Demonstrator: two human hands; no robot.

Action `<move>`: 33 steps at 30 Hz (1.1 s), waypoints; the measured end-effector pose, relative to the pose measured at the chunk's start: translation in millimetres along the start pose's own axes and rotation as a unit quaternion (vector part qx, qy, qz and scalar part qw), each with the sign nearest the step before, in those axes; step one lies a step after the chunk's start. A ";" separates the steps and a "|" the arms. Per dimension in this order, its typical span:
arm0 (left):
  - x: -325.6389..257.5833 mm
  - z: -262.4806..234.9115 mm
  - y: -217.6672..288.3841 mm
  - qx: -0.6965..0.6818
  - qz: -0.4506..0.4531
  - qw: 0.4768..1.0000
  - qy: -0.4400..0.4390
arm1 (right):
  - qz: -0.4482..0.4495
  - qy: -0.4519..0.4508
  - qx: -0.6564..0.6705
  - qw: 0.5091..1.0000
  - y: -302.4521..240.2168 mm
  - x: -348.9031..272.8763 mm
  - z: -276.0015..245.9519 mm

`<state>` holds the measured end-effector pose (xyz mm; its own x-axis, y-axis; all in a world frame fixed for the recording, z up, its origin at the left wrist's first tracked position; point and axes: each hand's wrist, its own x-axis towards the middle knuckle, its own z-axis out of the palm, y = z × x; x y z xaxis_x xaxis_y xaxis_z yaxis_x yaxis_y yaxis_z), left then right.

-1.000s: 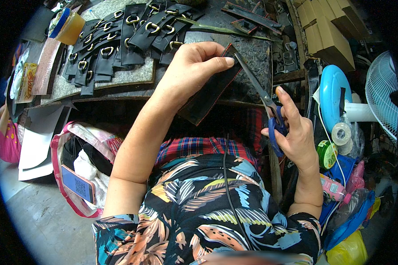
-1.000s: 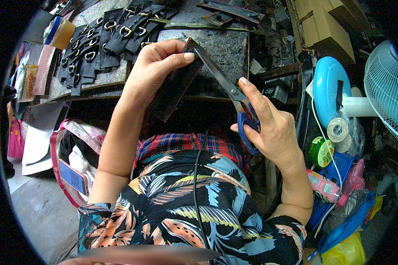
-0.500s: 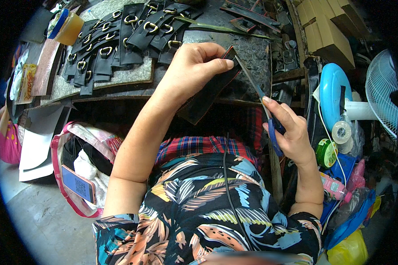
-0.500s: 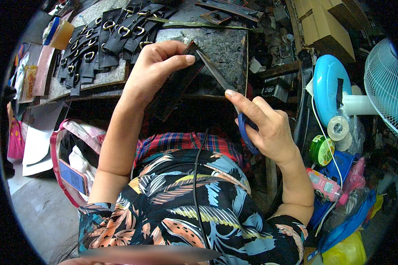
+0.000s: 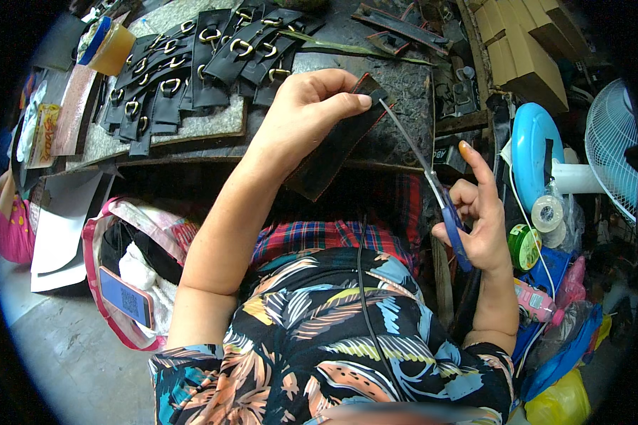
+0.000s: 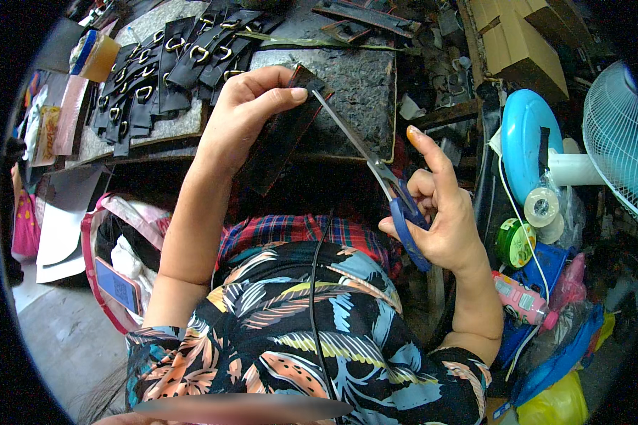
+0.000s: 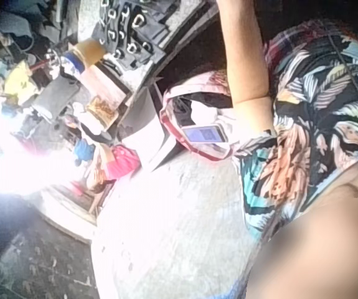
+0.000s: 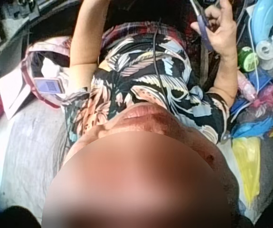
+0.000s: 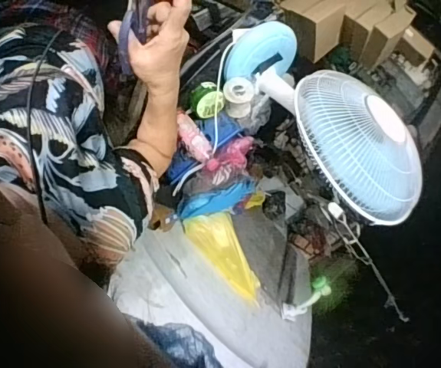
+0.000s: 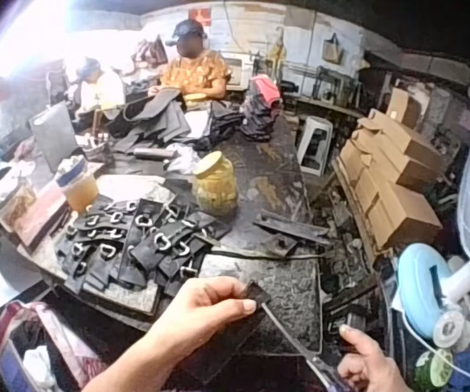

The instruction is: The person assembles small black leather keychains by attaching metal D-rings, trimming excess material with scissors, and applying adhesive to the edges. The person handles multiple keychains one at a time, placing finished units on the workbench.

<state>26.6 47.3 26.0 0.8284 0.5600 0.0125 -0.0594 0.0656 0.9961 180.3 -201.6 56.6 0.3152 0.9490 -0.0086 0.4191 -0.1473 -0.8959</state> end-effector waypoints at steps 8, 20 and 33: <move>-2.1 2.1 0.2 -0.070 -0.015 0.997 0.003 | 0.017 0.045 -0.075 0.996 -10.8 -2.8 3.9; -1.7 0.3 2.1 -0.024 -0.008 0.999 -0.020 | 0.009 0.020 0.009 1.000 -2.0 0.9 3.8; -1.5 0.8 1.4 -0.009 -0.009 1.000 -0.020 | 0.101 -0.018 0.220 0.970 3.1 6.8 5.2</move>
<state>25.7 45.9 27.4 0.8515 0.5244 -0.0024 -0.0529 0.0905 0.9945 179.3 -194.2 51.5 0.3191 0.9236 -0.2126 -0.0545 -0.2061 -0.9770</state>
